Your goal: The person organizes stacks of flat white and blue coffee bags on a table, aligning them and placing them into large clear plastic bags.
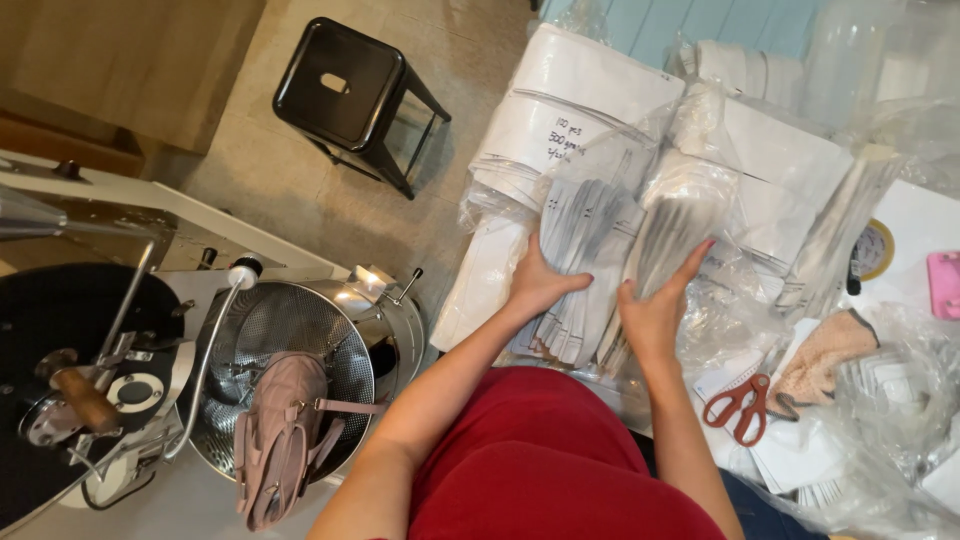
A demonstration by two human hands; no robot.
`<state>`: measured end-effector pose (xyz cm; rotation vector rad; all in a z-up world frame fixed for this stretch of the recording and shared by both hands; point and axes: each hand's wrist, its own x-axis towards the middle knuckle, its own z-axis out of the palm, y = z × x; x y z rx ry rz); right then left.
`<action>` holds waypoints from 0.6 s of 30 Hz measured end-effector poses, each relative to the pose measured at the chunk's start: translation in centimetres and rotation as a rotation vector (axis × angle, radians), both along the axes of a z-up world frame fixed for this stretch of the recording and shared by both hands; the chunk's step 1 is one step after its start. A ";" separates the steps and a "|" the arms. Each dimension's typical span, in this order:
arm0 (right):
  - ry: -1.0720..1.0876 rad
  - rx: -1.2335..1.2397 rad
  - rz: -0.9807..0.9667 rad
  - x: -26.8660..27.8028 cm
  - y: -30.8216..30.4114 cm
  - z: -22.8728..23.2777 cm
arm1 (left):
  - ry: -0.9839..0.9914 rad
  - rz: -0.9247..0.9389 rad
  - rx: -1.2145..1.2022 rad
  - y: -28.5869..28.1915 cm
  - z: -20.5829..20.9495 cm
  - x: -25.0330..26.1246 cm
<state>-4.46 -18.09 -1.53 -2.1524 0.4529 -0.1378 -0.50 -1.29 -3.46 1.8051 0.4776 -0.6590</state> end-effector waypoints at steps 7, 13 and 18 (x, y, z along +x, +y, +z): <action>0.183 -0.102 -0.181 -2.5 -4.5 -11.7 | 0.038 -0.073 0.113 -0.3 -1.0 0.4; 0.208 0.070 -0.089 -2.6 -13.0 -9.8 | 0.058 -0.052 0.117 0.0 -0.3 0.7; -0.020 0.121 -0.250 -2.5 -21.8 4.3 | -0.011 0.032 0.102 -0.4 0.0 0.5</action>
